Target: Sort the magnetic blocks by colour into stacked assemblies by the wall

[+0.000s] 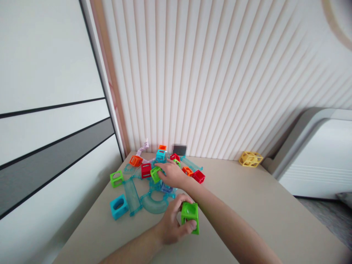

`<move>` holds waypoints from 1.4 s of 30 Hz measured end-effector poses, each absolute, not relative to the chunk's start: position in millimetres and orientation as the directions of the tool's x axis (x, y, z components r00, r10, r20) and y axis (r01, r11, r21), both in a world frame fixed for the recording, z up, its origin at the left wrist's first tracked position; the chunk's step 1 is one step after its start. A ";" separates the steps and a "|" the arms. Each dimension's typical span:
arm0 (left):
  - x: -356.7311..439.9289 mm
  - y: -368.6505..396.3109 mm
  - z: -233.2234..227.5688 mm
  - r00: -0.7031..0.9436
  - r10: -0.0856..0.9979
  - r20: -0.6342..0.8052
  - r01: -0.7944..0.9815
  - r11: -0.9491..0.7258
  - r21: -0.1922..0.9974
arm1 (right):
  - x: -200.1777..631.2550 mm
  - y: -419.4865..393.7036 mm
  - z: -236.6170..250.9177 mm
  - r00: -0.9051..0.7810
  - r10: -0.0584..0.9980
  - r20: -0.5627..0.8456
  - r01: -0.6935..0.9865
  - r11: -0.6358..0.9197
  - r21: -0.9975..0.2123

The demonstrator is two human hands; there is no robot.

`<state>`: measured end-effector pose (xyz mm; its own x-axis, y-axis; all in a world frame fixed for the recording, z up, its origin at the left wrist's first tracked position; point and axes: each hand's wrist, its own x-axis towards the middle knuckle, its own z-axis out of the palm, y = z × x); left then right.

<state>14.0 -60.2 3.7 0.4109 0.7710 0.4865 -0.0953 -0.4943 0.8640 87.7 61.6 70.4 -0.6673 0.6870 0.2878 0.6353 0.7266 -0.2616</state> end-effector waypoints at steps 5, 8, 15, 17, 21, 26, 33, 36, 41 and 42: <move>14.1 -59.7 4.6 0.408 0.775 0.482 -0.098 -0.488 0.867 | 88.4 59.4 70.7 -0.605 0.740 0.294 0.673 0.673 -0.307; 14.5 -59.2 3.6 0.402 0.780 0.479 -0.089 -0.488 0.868 | 88.4 59.3 71.7 -0.585 0.762 0.279 0.691 0.648 -0.320; 15.6 -58.3 5.5 0.402 0.790 0.463 -0.136 -0.449 0.883 | 91.2 60.4 76.4 -0.560 0.790 0.250 0.625 0.600 -0.499; 15.7 -57.7 4.9 0.392 0.801 0.451 -0.157 -0.425 0.891 | 93.1 61.1 77.6 -0.526 0.813 0.249 0.586 0.559 -0.586; 16.3 -56.5 4.3 0.349 0.854 0.386 -0.217 -0.328 0.920 | 98.2 64.7 78.7 -0.460 0.853 0.244 0.571 0.496 -0.654; 17.7 -53.2 12.0 0.260 0.918 0.299 -0.358 -0.196 0.913 | 107.2 70.6 79.7 -0.424 0.864 0.273 0.537 0.482 -0.692; 15.6 -46.4 10.5 0.184 0.931 0.316 -0.406 -0.221 0.887 | 120.2 74.9 77.6 -0.322 0.901 0.291 0.402 0.409 -0.820; 16.0 -46.2 8.2 0.186 0.934 0.306 -0.394 -0.214 0.894 | 128.8 67.2 81.1 -0.281 0.920 0.273 0.143 0.321 -0.936; 17.7 -49.0 9.0 0.239 0.938 0.250 -0.339 -0.160 0.927 | 165.5 30.6 83.5 -0.268 0.940 0.211 -0.181 0.166 -0.969; 17.9 -50.1 9.7 0.260 0.938 0.227 -0.316 -0.140 0.938 | 175.1 22.3 80.8 -0.269 0.946 0.182 -0.211 0.126 -0.969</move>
